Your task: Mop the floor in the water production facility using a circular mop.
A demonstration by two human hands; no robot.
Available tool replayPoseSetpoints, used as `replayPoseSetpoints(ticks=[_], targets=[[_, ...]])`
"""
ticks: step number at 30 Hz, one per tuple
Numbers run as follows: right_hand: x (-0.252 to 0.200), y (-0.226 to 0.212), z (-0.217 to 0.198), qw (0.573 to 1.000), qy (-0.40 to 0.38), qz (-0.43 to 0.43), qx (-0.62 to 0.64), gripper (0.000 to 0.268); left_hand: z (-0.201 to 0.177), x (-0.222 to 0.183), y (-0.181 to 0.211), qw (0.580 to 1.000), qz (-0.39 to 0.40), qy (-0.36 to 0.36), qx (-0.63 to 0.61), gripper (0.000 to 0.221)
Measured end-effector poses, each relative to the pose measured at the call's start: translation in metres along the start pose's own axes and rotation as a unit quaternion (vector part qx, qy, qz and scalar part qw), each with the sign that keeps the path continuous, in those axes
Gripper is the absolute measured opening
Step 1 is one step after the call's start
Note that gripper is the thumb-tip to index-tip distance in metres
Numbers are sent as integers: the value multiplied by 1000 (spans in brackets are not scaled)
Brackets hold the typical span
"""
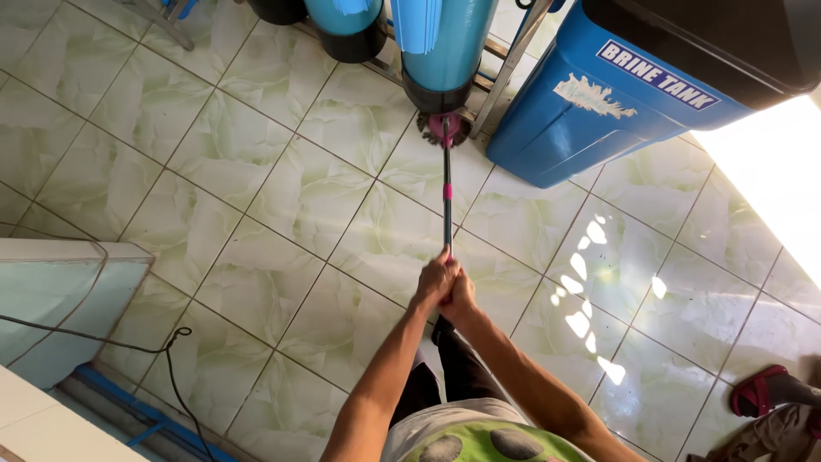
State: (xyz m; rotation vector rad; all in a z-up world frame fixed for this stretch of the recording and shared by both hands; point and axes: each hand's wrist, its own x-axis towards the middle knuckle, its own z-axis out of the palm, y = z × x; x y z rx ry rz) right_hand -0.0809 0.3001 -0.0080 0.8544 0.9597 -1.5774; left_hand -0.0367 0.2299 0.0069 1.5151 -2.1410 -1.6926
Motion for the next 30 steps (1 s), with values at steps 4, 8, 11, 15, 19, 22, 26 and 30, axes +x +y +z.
replayPoseSetpoints(ticks=[4,8,11,15,19,22,26,30], targets=[[-22,13,-36,996,-73,-8,-45,32,27,-43,-29,1000,-2,11,-3,62],[-15,2,-29,994,37,36,-96,35,24,-25,-14,999,-50,2,-15,61],[33,-12,-15,992,13,19,-127,38,24,18,-22,999,-47,2,-26,62],[31,-19,22,967,17,-59,-248,18,5,24,-8,984,-70,15,-164,63],[2,11,3,926,35,-73,-368,32,11,-30,-38,935,-184,22,-304,62],[-28,29,-14,910,52,-22,-410,41,17,-68,-56,935,-230,47,-266,66],[-33,14,-21,921,23,41,-386,33,29,-75,-43,940,-244,83,-225,67],[104,-22,-56,948,-151,105,-259,21,28,-12,-23,954,-163,99,-229,65]])
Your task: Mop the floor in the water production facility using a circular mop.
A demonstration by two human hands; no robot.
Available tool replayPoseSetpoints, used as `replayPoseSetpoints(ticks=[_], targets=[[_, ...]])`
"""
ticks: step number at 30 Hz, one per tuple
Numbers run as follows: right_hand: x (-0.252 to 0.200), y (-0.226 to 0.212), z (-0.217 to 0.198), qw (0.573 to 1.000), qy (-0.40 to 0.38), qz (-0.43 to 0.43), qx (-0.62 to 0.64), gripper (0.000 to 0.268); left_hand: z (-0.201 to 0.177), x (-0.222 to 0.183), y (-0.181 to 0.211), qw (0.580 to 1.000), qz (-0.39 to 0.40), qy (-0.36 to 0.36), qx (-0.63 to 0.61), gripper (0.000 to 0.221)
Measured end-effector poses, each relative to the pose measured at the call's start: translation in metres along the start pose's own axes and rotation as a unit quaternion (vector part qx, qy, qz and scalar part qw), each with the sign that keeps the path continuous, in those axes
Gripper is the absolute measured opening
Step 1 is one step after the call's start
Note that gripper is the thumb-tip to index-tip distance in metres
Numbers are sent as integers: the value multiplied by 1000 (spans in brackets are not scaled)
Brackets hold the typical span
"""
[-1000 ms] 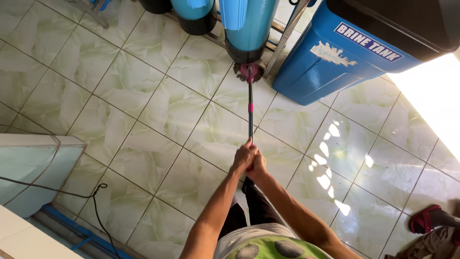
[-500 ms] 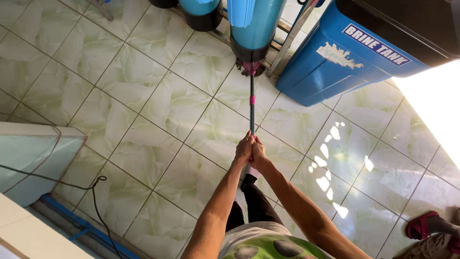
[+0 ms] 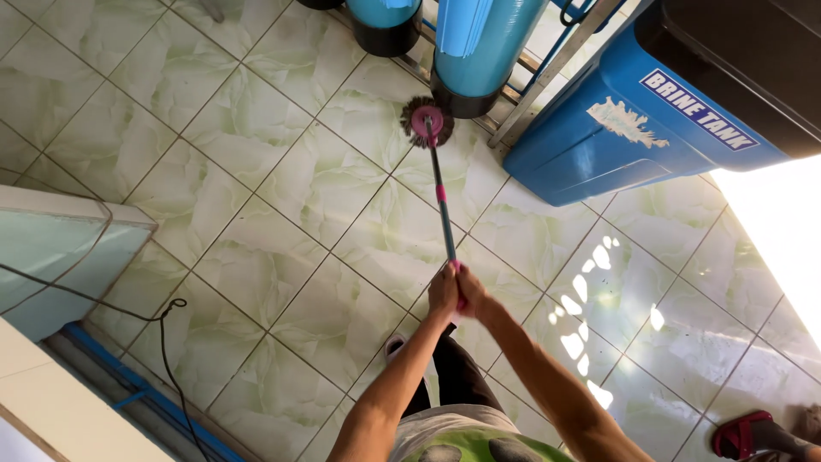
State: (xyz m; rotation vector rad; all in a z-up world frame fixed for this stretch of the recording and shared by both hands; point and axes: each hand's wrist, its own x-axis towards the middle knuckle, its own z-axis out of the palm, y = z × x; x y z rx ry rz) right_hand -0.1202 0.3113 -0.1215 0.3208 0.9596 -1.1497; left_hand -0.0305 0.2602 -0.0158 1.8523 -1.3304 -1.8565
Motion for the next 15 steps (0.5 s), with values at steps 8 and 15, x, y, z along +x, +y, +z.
replayPoseSetpoints(ticks=[8,15], targets=[[-52,-60,98,957,191,-110,-189,43,14,60,7,982,32,-108,-149,42],[-199,-53,120,948,207,-12,-241,53,25,-29,-2,943,-134,-174,-251,28]])
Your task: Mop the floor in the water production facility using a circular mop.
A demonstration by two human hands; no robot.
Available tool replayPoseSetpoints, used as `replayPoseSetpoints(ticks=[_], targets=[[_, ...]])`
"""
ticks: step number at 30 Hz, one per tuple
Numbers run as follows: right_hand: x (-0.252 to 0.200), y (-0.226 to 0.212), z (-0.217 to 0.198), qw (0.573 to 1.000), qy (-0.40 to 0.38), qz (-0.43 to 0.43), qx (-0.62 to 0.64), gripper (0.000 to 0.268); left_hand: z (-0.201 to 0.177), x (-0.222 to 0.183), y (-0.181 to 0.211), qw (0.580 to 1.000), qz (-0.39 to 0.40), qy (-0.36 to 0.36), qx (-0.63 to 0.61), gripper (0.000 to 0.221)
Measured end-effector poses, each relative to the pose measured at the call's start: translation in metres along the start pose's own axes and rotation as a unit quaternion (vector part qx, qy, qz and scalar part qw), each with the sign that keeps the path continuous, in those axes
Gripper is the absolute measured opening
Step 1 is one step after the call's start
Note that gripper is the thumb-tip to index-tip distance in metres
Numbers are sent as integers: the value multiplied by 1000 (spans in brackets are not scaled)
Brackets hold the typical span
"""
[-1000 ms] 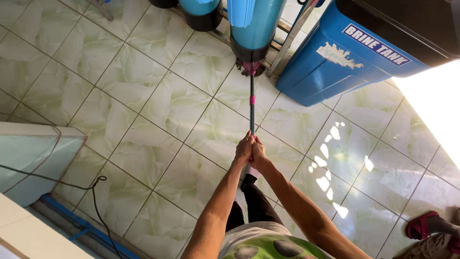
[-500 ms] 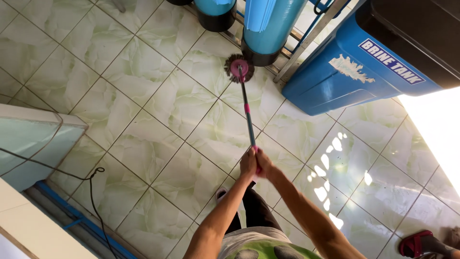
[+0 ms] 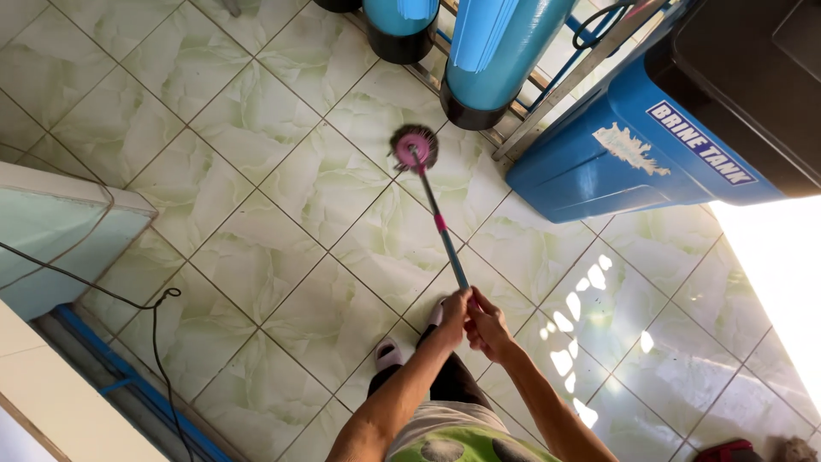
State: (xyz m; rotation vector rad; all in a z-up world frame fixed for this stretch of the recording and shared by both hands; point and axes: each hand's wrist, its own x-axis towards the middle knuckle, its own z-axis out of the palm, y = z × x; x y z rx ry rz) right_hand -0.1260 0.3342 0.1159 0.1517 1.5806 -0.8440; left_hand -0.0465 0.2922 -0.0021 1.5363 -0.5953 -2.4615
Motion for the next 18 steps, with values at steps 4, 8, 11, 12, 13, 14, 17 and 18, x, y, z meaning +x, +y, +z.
replayPoseSetpoints(ticks=[4,8,11,12,13,14,17,18], targets=[[5,-4,-9,994,-38,61,86,51,16,36,-28,991,-33,69,-111,29],[68,-15,7,990,-52,43,127,44,7,52,27,994,-9,97,-50,38],[106,-34,36,979,-102,18,178,42,-18,75,68,995,54,78,-31,36],[115,-45,49,972,-124,13,198,40,-26,85,83,992,96,72,-38,29],[105,-59,55,973,-127,14,194,40,-22,65,107,991,99,76,-41,29],[94,-73,63,963,-137,26,232,38,-19,45,130,990,118,71,-7,24],[95,-82,60,939,-172,26,296,32,-17,49,143,989,129,63,43,24],[102,-81,55,924,-196,10,327,28,-16,62,140,989,119,57,63,28]])
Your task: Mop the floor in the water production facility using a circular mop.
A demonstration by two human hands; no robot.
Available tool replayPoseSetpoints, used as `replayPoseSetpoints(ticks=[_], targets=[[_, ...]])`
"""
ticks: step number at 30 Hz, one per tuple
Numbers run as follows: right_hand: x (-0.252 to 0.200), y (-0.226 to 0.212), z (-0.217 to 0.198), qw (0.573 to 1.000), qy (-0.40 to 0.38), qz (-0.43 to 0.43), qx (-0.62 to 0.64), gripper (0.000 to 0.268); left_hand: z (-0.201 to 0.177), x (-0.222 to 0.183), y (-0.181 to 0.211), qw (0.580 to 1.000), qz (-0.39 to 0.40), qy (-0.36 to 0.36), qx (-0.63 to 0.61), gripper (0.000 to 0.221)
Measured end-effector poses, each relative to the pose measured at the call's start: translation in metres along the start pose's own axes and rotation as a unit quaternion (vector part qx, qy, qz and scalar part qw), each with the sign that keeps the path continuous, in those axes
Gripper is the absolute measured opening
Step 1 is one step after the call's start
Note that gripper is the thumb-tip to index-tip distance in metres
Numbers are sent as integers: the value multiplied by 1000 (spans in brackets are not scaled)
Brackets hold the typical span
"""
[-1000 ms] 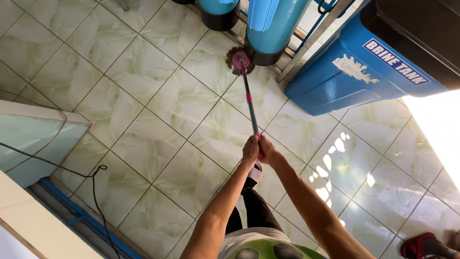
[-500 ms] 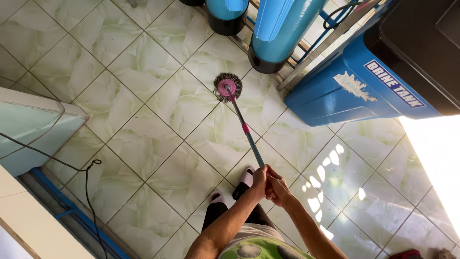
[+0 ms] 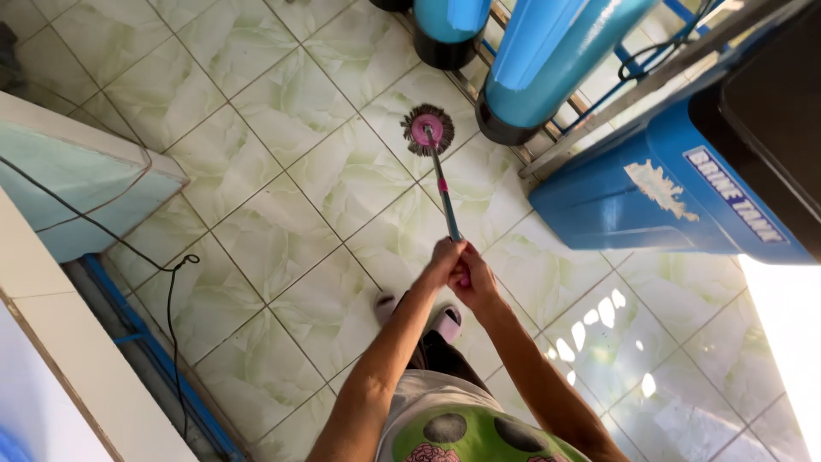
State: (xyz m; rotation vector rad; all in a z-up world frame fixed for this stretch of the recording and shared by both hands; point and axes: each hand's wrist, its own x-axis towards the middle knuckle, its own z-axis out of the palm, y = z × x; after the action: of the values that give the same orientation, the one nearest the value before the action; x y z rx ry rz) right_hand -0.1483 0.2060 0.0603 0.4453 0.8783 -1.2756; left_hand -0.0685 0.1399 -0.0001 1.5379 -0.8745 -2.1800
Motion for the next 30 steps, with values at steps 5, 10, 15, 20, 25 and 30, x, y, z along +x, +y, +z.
replayPoseSetpoints(ticks=[5,10,15,20,25,30], targets=[[-6,-10,3,974,141,-51,-168,37,27,46,-52,997,54,56,-3,25],[-6,-30,25,948,183,-52,-254,41,43,30,-28,992,-26,66,-103,23],[45,-55,78,941,183,-32,-282,41,23,76,37,990,18,50,-128,28],[153,-69,140,940,167,-58,-292,38,-30,162,105,982,50,75,-166,35],[277,-97,192,944,146,-81,-285,30,-76,242,174,977,59,8,-205,33],[328,-114,239,951,132,-79,-269,32,-96,235,249,990,76,36,-117,33]])
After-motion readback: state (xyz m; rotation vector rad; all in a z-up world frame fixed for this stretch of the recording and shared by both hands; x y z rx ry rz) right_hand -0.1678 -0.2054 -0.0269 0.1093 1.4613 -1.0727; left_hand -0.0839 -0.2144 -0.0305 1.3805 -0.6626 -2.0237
